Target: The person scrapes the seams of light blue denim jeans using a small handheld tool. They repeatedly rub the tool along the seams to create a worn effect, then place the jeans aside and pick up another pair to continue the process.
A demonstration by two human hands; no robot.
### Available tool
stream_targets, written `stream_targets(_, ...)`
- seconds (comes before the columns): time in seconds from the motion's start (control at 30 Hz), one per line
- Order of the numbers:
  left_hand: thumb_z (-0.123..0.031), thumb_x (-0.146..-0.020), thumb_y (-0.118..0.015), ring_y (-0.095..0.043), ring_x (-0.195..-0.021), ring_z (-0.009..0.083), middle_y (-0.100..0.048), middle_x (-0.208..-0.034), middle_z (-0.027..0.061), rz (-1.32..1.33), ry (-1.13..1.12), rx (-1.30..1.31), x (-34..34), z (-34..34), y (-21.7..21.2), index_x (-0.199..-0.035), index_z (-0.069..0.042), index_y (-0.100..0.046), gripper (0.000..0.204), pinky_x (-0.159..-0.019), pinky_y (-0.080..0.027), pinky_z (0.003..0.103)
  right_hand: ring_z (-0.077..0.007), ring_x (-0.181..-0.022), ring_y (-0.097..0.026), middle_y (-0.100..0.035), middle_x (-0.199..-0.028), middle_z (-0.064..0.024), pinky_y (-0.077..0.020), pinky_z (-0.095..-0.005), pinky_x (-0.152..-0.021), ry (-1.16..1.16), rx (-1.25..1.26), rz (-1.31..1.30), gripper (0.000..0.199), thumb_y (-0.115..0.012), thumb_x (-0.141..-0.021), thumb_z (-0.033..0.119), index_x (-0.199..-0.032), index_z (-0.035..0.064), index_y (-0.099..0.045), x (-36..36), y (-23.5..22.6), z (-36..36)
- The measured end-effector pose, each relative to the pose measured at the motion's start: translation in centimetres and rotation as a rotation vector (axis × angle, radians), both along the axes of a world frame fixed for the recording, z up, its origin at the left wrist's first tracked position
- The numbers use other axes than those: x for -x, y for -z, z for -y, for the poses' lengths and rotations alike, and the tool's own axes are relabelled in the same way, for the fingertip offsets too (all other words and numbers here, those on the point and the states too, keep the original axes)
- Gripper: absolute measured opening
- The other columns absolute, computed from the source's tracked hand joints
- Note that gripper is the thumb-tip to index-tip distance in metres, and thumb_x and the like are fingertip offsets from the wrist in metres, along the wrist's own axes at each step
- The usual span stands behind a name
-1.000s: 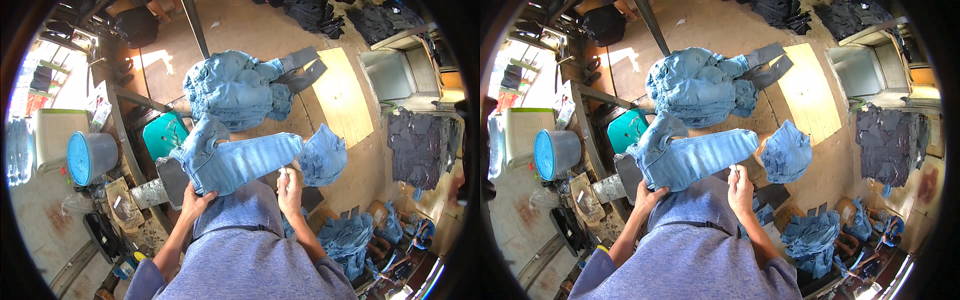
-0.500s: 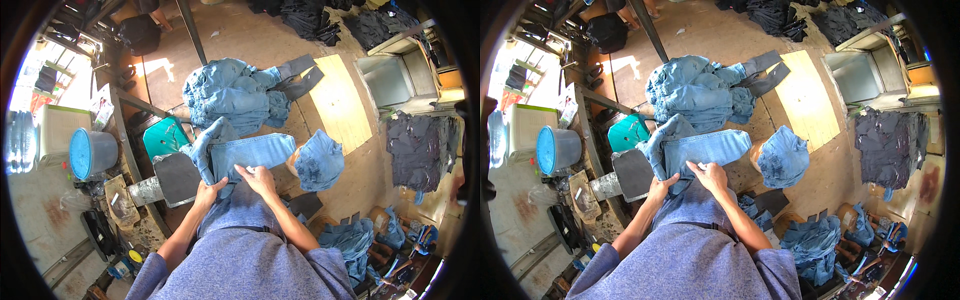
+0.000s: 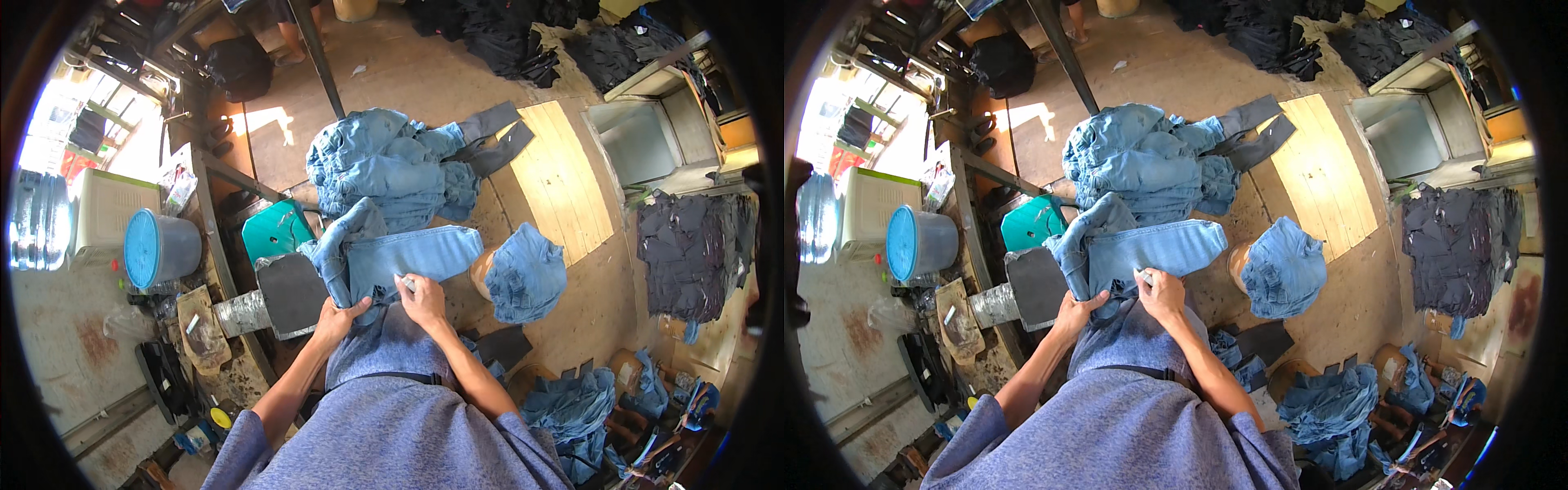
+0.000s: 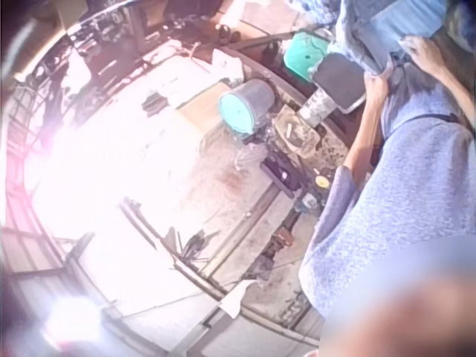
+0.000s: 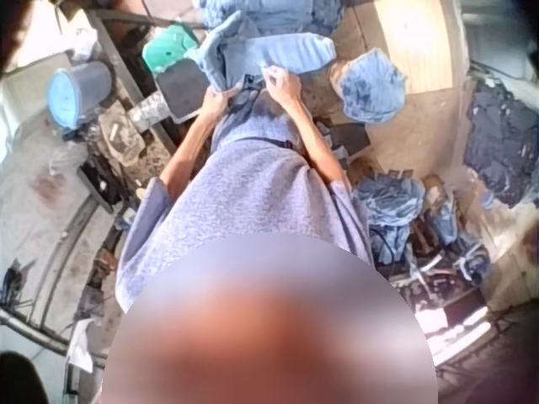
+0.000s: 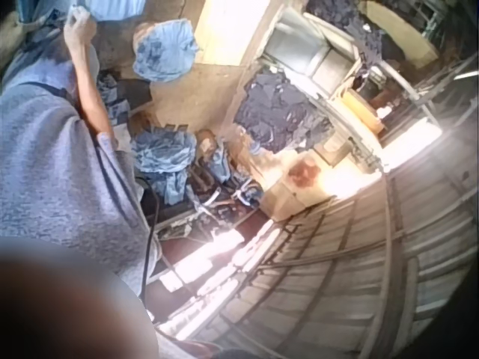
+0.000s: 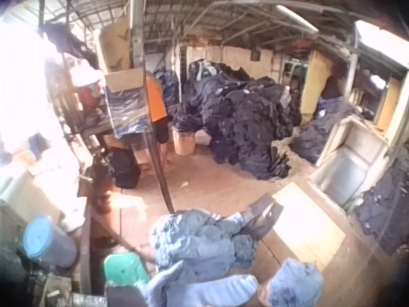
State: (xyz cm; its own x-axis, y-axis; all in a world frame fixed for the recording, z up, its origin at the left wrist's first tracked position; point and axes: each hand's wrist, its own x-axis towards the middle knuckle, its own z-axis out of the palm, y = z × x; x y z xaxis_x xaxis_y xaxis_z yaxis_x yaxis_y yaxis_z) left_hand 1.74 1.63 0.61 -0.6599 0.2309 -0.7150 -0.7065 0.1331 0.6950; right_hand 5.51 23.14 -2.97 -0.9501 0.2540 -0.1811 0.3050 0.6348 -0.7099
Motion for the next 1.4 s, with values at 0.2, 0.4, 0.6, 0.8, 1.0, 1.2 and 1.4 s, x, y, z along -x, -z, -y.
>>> stream_targets(0.2, -0.010, -0.092, -0.080, -0.074, -0.103, 0.0220, -0.077, -0.116, 0.0111, 0.225, -0.102, -0.094, 0.6, -1.7, 1.7, -0.124, 0.002, -0.070, 0.035, -0.095, -0.058, 0.037, -0.0439, -0.073, -0.071, -0.071, -0.073, -0.0215, -0.0535, -0.0476, -0.067, -0.026, 0.159, -0.088, 0.047, -0.069, -0.105, 0.042, -0.090, -0.0022, -0.073, -1.7, 2.0, -0.5)
stream_targets(0.4, -0.010, -0.088, -0.080, -0.074, -0.098, 0.0208, -0.078, -0.111, 0.0111, 0.146, 0.013, -0.028, 0.8, -2.2, 2.4, -0.118, 0.002, -0.071, 0.034, -0.090, -0.059, 0.036, -0.0439, -0.070, -0.068, -0.068, -0.072, -0.0226, -0.0515, -0.0487, -0.067, -0.007, 0.122, -0.167, 0.049, -0.066, -0.107, 0.041, -0.088, -0.0032, -0.071, -1.7, 2.7, 0.1)
stream_targets(0.6, -0.008, -0.088, -0.079, -0.074, -0.096, 0.0206, -0.078, -0.104, 0.0104, 0.204, -0.054, -0.065, 0.5, -1.3, 2.3, -0.109, 0.002, -0.072, 0.024, -0.088, -0.059, 0.035, -0.0423, -0.069, -0.069, -0.067, -0.071, -0.0235, -0.0510, -0.0484, -0.067, -0.032, 0.183, -0.142, 0.052, -0.068, -0.106, 0.043, -0.088, -0.0053, -0.071, -1.4, 2.0, -0.5)
stream_targets(0.8, -0.010, -0.088, -0.078, -0.075, -0.093, 0.0204, -0.079, -0.103, 0.0098, 0.180, 0.007, -0.059, 1.4, -2.0, 2.2, -0.106, 0.001, -0.074, 0.021, -0.087, -0.060, 0.035, -0.0444, -0.090, -0.076, -0.077, -0.094, -0.0286, -0.0595, -0.0483, -0.083, -0.100, 0.171, 0.050, 0.059, -0.069, -0.104, 0.048, -0.105, -0.0100, -0.078, -0.9, 1.1, -0.9)
stream_targets(1.0, -0.018, -0.086, -0.083, -0.074, -0.093, 0.0196, -0.079, -0.104, 0.0097, 0.150, 0.036, -0.019, 1.1, -2.1, 2.1, -0.110, 0.001, -0.076, 0.031, -0.085, -0.058, 0.034, -0.0448, -0.085, -0.075, -0.076, -0.088, -0.0267, -0.0589, -0.0481, -0.079, -0.133, 0.207, 0.095, 0.055, -0.069, -0.104, 0.047, -0.103, -0.0072, -0.078, -0.7, 1.0, -1.3)
stream_targets(1.2, -0.014, -0.087, -0.080, -0.075, -0.093, 0.0202, -0.079, -0.104, 0.0108, 0.185, 0.052, -0.003, 1.7, -2.4, 1.3, -0.111, 0.001, -0.075, 0.029, -0.085, -0.060, 0.035, -0.0452, -0.083, -0.074, -0.076, -0.087, -0.0260, -0.0581, -0.0485, -0.076, -0.079, 0.187, 0.051, 0.053, -0.069, -0.104, 0.047, -0.099, -0.0055, -0.078, -0.9, 1.6, -1.0)
stream_targets(1.4, -0.010, -0.089, -0.077, -0.074, -0.097, 0.0212, -0.078, -0.106, 0.0106, 0.189, 0.032, 0.000, 1.5, -2.0, 1.6, -0.112, 0.002, -0.075, 0.026, -0.089, -0.060, 0.037, -0.0380, -0.070, -0.069, -0.070, -0.073, -0.0203, -0.0522, -0.0462, -0.068, -0.091, 0.251, 0.027, 0.053, -0.068, -0.106, 0.044, -0.086, -0.0045, -0.070, -0.7, 1.7, -1.2)
